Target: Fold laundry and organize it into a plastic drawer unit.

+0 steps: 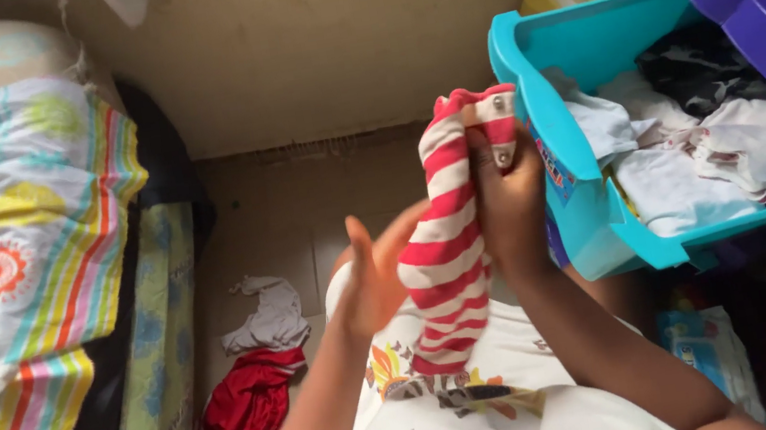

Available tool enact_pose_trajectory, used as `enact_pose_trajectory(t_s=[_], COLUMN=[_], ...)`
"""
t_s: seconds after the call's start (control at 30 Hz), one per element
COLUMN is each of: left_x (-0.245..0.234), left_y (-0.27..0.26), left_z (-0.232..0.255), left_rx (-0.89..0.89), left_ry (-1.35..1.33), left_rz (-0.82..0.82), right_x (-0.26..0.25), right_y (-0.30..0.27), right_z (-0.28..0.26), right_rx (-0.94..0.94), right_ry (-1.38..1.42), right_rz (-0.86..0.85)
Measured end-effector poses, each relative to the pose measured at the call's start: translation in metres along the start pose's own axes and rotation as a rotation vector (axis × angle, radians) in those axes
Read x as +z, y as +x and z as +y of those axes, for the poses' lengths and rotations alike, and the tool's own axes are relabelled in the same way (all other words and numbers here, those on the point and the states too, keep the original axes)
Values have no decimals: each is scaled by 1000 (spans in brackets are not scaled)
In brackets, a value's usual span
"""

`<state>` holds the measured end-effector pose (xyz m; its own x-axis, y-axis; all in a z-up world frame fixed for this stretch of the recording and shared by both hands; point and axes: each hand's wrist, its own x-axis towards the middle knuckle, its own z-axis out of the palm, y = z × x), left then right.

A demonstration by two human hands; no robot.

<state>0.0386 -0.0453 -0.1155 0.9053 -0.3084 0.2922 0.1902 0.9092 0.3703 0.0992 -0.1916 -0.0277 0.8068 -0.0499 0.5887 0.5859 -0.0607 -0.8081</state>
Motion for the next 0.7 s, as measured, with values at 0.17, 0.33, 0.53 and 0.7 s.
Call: enact_pose_trajectory(t_s=[0.17,0.33,0.53,0.7], left_x=[3,8,-6,12], left_y=[-36,-39,-37,-33], left_z=[-30,-46,-50,-13], left_rx=[-114,-80,-102,-27], left_ry=[663,471,277,-72], left_rz=[155,173,252,248], right_x=[-17,-19,-32,-52], right_y=[3,4,9,2], right_z=[18,8,17,32], right_rx=[129,178,443,707], right_ry=[-194,-160,226,536], right_rz=[-120,-180,-377,-552])
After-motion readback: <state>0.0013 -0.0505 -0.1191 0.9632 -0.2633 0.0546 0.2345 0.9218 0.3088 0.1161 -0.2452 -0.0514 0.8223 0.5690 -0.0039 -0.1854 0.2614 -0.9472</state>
